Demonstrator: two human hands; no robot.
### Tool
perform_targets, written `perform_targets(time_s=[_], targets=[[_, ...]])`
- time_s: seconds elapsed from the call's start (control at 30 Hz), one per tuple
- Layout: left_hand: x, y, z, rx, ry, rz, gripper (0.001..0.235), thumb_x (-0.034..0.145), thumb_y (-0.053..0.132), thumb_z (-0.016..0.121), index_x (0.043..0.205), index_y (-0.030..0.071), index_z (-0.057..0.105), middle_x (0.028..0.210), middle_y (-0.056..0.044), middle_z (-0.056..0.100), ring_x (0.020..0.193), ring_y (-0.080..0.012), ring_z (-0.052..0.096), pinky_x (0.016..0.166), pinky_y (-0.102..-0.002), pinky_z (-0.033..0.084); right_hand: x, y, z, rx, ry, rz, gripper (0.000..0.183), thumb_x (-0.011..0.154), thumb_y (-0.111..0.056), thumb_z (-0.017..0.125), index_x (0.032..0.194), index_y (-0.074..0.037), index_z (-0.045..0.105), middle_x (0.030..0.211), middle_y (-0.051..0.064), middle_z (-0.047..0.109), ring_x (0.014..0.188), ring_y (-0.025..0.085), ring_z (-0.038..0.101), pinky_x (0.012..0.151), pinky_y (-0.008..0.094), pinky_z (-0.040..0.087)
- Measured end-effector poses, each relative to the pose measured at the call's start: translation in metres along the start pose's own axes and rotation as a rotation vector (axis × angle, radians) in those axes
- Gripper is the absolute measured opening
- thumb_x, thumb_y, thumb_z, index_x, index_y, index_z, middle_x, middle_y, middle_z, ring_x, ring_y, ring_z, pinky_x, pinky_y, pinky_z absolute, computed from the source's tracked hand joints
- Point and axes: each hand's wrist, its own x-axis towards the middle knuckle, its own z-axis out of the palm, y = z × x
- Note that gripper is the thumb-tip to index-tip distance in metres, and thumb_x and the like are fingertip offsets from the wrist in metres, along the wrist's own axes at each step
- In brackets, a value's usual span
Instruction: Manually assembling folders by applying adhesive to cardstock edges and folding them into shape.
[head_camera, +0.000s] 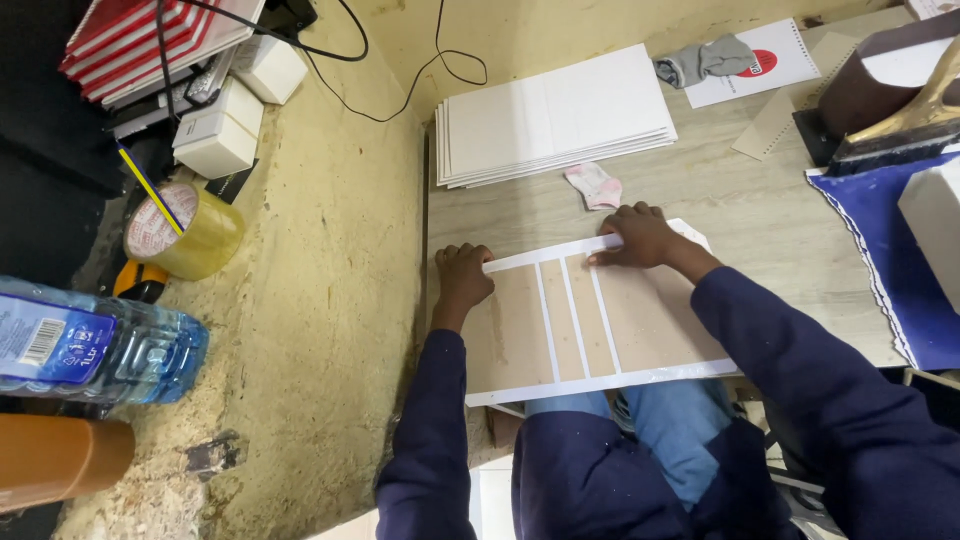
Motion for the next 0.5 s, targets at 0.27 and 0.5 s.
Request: perform_targets(time_s=[0.27,0.5], targets=[[0.010,0.029,0.007,0.044,-0.127,0.071,0.046,0.079,0.025,0.078,0.124,0.021,0.068,0.123,-0.011,0.066,0.131,-0.0375,0.054,0.121,-0.060,0.023,0.019,-0.050,0.040,-0.008,0.006,-0.209,0.082,0.080,-0.065,0.089,0.144,-0.022,0.061,0.138,0.011,0.061,0.140,0.037,0.050,0.127,0.058,0.032],[0.019,0.084,0.023,-0.161,-0.122,0.133,0.038,0.093,0.046,0.073,0.123,0.024,0.070,0.123,-0.009,0.065,0.132,-0.0372,0.054,0.122,-0.057,0.022,0.017,-0.048,0.049,-0.077,0.062,-0.203,0.073,0.084,-0.065,0.082,0.138,-0.021,0.062,0.128,0.009,0.058,0.132,0.033,0.050,0.125,0.055,0.034]])
